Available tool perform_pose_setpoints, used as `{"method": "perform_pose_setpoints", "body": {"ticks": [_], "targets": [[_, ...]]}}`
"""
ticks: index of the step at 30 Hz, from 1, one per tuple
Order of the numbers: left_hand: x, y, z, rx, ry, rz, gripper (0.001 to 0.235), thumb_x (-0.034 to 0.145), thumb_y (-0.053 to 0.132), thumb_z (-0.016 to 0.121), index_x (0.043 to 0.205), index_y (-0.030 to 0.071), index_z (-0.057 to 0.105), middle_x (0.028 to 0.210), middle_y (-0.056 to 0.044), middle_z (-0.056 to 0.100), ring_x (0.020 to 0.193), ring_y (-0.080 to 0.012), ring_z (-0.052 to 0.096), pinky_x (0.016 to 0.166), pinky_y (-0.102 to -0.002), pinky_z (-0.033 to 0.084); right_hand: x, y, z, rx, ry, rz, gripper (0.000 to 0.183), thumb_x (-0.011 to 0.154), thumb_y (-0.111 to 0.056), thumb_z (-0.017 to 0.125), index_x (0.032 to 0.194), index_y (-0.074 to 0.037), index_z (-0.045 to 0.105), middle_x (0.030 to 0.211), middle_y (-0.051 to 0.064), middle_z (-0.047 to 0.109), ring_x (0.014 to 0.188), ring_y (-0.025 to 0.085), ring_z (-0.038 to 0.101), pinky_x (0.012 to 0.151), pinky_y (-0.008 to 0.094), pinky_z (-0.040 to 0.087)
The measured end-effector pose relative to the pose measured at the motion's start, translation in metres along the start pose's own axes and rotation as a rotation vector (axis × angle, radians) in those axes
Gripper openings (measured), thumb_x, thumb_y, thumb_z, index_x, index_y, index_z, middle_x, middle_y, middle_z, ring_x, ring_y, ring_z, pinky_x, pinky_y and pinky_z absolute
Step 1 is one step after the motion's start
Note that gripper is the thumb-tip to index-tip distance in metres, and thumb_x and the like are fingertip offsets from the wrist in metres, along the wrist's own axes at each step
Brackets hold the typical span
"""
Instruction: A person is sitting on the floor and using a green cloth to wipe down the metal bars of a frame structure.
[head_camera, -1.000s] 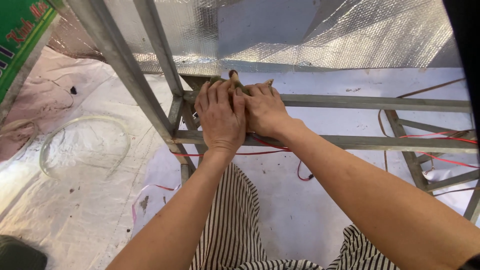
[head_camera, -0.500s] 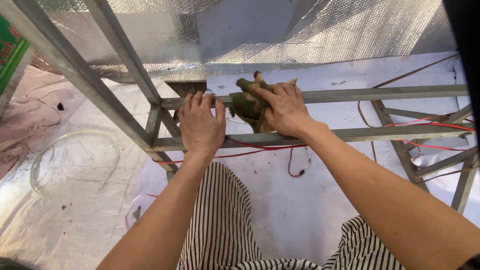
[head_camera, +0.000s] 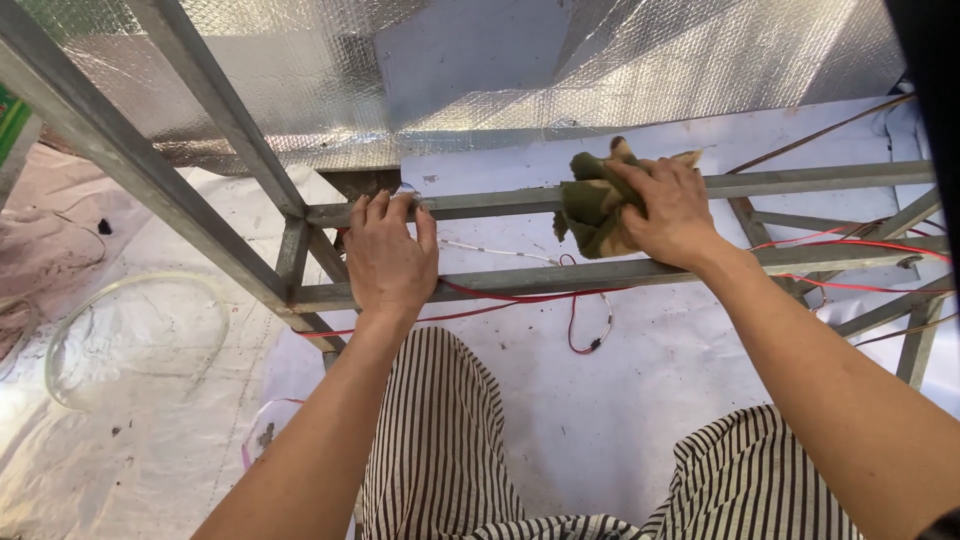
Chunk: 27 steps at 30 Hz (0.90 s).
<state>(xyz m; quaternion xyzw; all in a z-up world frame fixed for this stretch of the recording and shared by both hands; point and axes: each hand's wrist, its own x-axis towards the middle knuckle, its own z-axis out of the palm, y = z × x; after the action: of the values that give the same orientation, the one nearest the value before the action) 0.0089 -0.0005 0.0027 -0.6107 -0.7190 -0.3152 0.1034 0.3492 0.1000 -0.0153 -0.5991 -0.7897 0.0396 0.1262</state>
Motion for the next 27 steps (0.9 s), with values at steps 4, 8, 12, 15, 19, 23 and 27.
{"method": "perform_pose_setpoints", "body": {"ticks": [4, 8, 12, 15, 19, 23, 27], "targets": [[0.000, 0.001, -0.002, -0.002, -0.008, -0.007, 0.035, 0.104, 0.033, 0.052, 0.123, 0.014, 0.072, 0.126, -0.016, 0.068, 0.131, -0.0358, 0.056, 0.098, -0.047, 0.050, -0.002, -0.004, 0.003, -0.029, -0.003, 0.026, 0.065, 0.090, -0.036, 0.053, 0.154, -0.040, 0.043, 0.148, 0.010, 0.049, 0.146, 0.036, 0.031, 0.118, 0.065, 0.019], [0.001, 0.001, 0.002, 0.005, -0.022, -0.021, 0.035, 0.102, 0.033, 0.053, 0.125, 0.014, 0.071, 0.128, -0.016, 0.067, 0.132, -0.0353, 0.055, 0.097, -0.047, 0.050, 0.001, -0.023, 0.015, -0.092, 0.015, 0.122, 0.064, 0.088, -0.034, 0.054, 0.152, -0.033, 0.046, 0.149, 0.015, 0.047, 0.148, 0.038, 0.025, 0.117, 0.069, 0.015], [0.002, -0.004, 0.005, -0.010, -0.049, -0.016, 0.034, 0.102, 0.032, 0.053, 0.125, 0.014, 0.070, 0.130, -0.015, 0.065, 0.134, -0.0338, 0.053, 0.096, -0.045, 0.050, -0.005, -0.075, 0.015, -0.161, 0.044, 0.068, 0.074, 0.084, -0.029, 0.061, 0.155, -0.023, 0.041, 0.153, 0.024, 0.043, 0.149, 0.045, 0.025, 0.116, 0.069, 0.017], [0.002, -0.002, 0.005, 0.002, -0.027, -0.024, 0.034, 0.101, 0.033, 0.054, 0.124, 0.014, 0.071, 0.129, -0.015, 0.066, 0.133, -0.0346, 0.053, 0.095, -0.046, 0.051, -0.013, -0.137, 0.004, -0.058, 0.030, -0.098, 0.079, 0.084, -0.022, 0.060, 0.160, -0.018, 0.035, 0.153, 0.030, 0.042, 0.148, 0.050, 0.028, 0.116, 0.067, 0.022], [0.001, -0.002, 0.002, -0.006, -0.039, -0.033, 0.034, 0.100, 0.032, 0.052, 0.122, 0.013, 0.070, 0.129, -0.015, 0.066, 0.134, -0.0350, 0.052, 0.095, -0.047, 0.051, -0.014, -0.169, 0.016, 0.101, -0.027, -0.194, 0.072, 0.090, -0.021, 0.055, 0.159, -0.016, 0.035, 0.158, 0.030, 0.036, 0.151, 0.049, 0.022, 0.117, 0.066, 0.021], [0.001, -0.003, 0.004, -0.004, -0.057, -0.028, 0.035, 0.099, 0.031, 0.052, 0.123, 0.013, 0.070, 0.130, -0.015, 0.065, 0.135, -0.0346, 0.051, 0.096, -0.047, 0.050, -0.018, -0.141, -0.006, 0.118, 0.039, -0.297, 0.063, 0.088, -0.019, 0.059, 0.150, -0.016, 0.049, 0.148, 0.027, 0.049, 0.143, 0.047, 0.039, 0.112, 0.062, 0.033], [0.001, -0.001, -0.002, -0.038, -0.080, -0.036, 0.035, 0.100, 0.029, 0.054, 0.127, 0.012, 0.070, 0.132, -0.017, 0.065, 0.134, -0.0359, 0.053, 0.097, -0.047, 0.050, -0.018, -0.073, -0.011, -0.027, 0.152, -0.189, 0.064, 0.085, -0.019, 0.065, 0.148, -0.013, 0.056, 0.141, 0.026, 0.057, 0.136, 0.047, 0.049, 0.107, 0.064, 0.039]]}}
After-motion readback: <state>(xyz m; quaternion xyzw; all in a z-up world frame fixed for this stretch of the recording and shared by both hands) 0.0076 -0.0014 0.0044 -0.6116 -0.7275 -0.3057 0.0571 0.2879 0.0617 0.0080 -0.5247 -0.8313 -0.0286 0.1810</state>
